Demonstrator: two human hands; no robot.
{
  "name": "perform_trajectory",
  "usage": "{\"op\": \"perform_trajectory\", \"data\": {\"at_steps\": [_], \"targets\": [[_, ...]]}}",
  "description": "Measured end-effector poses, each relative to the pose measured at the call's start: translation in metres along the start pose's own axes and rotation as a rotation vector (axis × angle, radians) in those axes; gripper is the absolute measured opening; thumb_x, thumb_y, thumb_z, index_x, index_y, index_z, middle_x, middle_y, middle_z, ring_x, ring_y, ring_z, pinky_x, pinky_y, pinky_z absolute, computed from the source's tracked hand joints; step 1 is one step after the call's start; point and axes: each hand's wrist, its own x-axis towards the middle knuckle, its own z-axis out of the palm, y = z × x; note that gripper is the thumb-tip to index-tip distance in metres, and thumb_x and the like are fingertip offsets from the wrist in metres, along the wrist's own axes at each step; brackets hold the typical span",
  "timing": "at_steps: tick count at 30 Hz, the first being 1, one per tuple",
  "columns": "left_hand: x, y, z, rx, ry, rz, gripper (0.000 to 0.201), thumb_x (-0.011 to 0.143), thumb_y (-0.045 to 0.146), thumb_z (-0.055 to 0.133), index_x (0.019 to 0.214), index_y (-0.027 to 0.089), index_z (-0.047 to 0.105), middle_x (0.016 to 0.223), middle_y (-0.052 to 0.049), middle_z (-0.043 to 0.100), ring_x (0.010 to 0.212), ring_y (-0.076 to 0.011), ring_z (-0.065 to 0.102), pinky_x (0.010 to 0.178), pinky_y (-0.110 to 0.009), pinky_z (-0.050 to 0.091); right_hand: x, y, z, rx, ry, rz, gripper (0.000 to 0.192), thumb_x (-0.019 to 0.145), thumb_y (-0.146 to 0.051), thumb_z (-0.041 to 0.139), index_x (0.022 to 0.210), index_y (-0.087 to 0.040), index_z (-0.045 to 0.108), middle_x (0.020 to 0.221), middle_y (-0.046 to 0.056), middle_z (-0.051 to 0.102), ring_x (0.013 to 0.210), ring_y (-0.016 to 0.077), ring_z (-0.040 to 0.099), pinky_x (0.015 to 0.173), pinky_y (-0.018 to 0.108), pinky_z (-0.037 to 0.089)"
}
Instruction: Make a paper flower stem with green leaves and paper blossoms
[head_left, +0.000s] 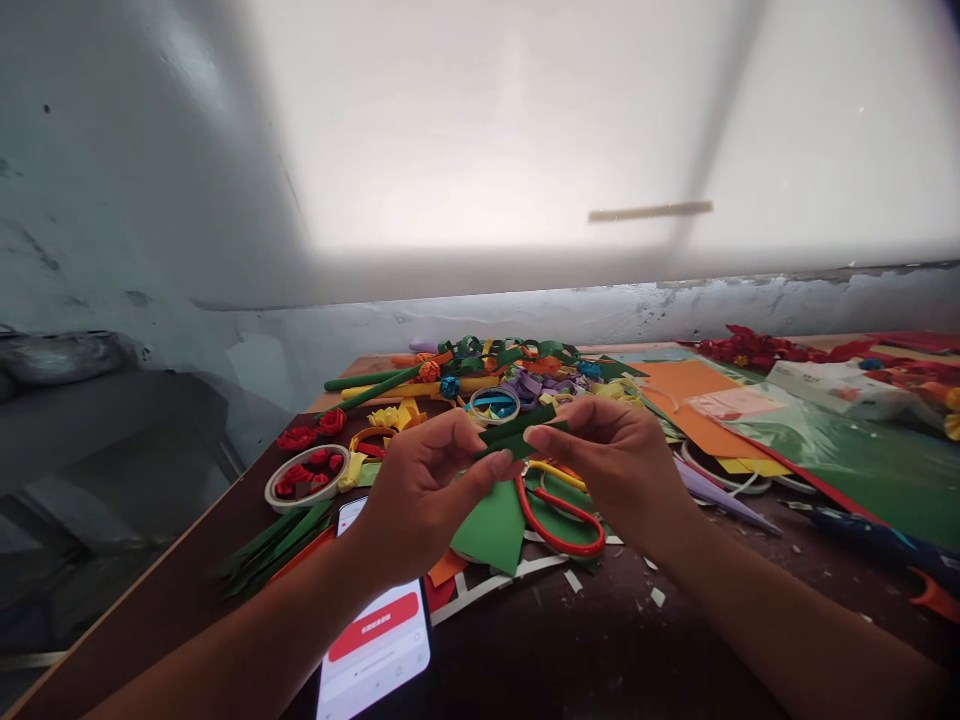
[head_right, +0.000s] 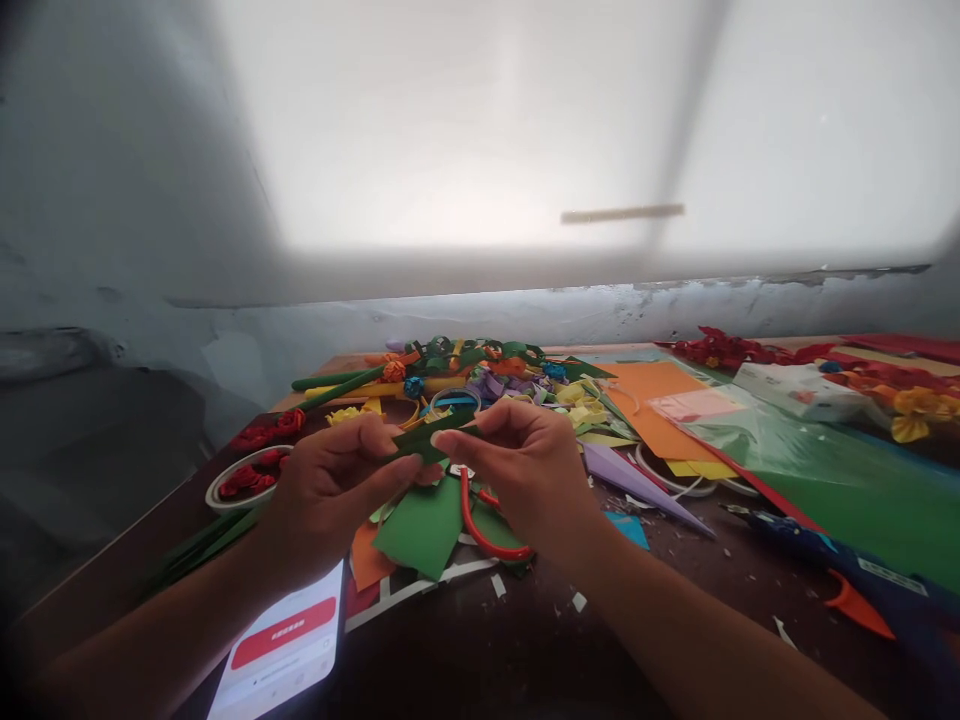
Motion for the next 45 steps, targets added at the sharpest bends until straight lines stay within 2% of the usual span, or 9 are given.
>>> {"op": "perform_trajectory", "data": {"at_steps": [3,7,11,14,17,19,26,39,45], "targets": [[0.0014,0.0022,0.0023,0.049,0.088,-0.008,0.030,0.077,0.027,0.082,0.067,0.016,0.056,0.068,-0.001,0.068,0.065,-0.0143,0.070,0.056,-0.021,0.053,-0.0012,-0.0012,0.0018,-0.006,0.058,0.018,0.040,0.047,-0.025,0.100,0.062,-0.017,0.064,0.057,-0.004,0.064,0.051,0.0100,0.059,0.047,0.019,0.045],[0.0020,0.0041,0.0060,-0.060,0.086,-0.120,0.034,0.077,0.029,0.083,0.069,0.017,0.052,0.064,-0.002,0.072,0.064,-0.0166,0.072,0.059,-0.024,0.056,-0.0019,-0.0007,0.0041,0.019,0.099,0.008,0.045,0.045,-0.026,0.101,0.061,-0.018,0.060,0.056,-0.003,0.066,0.051,0.0144,0.066,0.045,0.020,0.049],[0.0019,0.0017,0.0074,-0.041,0.112,-0.091,0.036,0.074,0.027,0.085,0.072,0.018,0.051,0.064,0.001,0.070,0.063,-0.0158,0.071,0.055,-0.021,0.054,0.0001,0.0016,0.0035,0.018,0.130,-0.031,0.047,0.044,-0.024,0.101,0.061,-0.018,0.058,0.056,-0.003,0.066,0.052,0.0147,0.067,0.046,0.020,0.051],[0.0021,0.0011,0.0072,-0.033,0.125,-0.065,0.036,0.072,0.025,0.088,0.091,0.021,0.057,0.065,0.005,0.068,0.057,-0.0132,0.069,0.052,-0.020,0.052,0.0013,0.0010,0.0027,-0.014,0.104,-0.081,0.043,0.049,-0.025,0.099,0.073,-0.019,0.064,0.055,-0.006,0.063,0.049,0.0109,0.061,0.046,0.019,0.049],[0.0030,0.0026,0.0067,-0.060,0.129,-0.090,0.060,0.071,0.027,0.088,0.121,0.026,0.055,0.068,0.004,0.071,0.065,-0.0187,0.074,0.055,-0.023,0.056,0.0010,-0.0011,0.0032,-0.044,0.076,-0.112,0.045,0.055,-0.028,0.097,0.089,-0.022,0.068,0.054,-0.008,0.059,0.046,0.0077,0.053,0.044,0.017,0.044],[0.0041,0.0036,0.0066,-0.071,0.110,-0.129,0.066,0.072,0.030,0.088,0.128,0.026,0.054,0.068,0.003,0.073,0.070,-0.0222,0.077,0.060,-0.026,0.060,0.0006,-0.0018,0.0040,-0.051,0.067,-0.123,0.044,0.058,-0.030,0.096,0.091,-0.023,0.068,0.053,-0.009,0.057,0.047,0.0068,0.051,0.044,0.017,0.042],[0.0068,0.0068,0.0073,-0.138,0.062,-0.188,0.050,0.077,0.028,0.085,0.118,0.020,0.057,0.067,0.000,0.076,0.073,-0.0208,0.078,0.074,-0.029,0.062,0.0021,-0.0003,0.0031,-0.066,0.042,-0.108,0.043,0.062,-0.032,0.094,0.096,-0.023,0.068,0.056,-0.008,0.056,0.050,0.0084,0.053,0.048,0.020,0.045],[0.0076,0.0066,0.0076,-0.146,0.051,-0.242,0.052,0.070,0.025,0.089,0.114,0.019,0.063,0.069,-0.003,0.078,0.061,-0.0177,0.074,0.055,-0.022,0.054,0.0000,-0.0007,0.0073,-0.134,-0.004,-0.118,0.040,0.063,-0.027,0.092,0.095,-0.022,0.068,0.054,-0.010,0.052,0.047,0.0056,0.040,0.043,0.018,0.034],[0.0079,0.0059,0.0077,-0.157,0.070,-0.261,0.054,0.067,0.027,0.091,0.110,0.019,0.060,0.064,-0.001,0.075,0.060,-0.0188,0.073,0.052,-0.022,0.052,-0.0002,-0.0009,0.0058,-0.162,0.001,-0.110,0.041,0.064,-0.028,0.092,0.097,-0.023,0.068,0.055,-0.009,0.055,0.048,0.0069,0.044,0.045,0.019,0.035]]}}
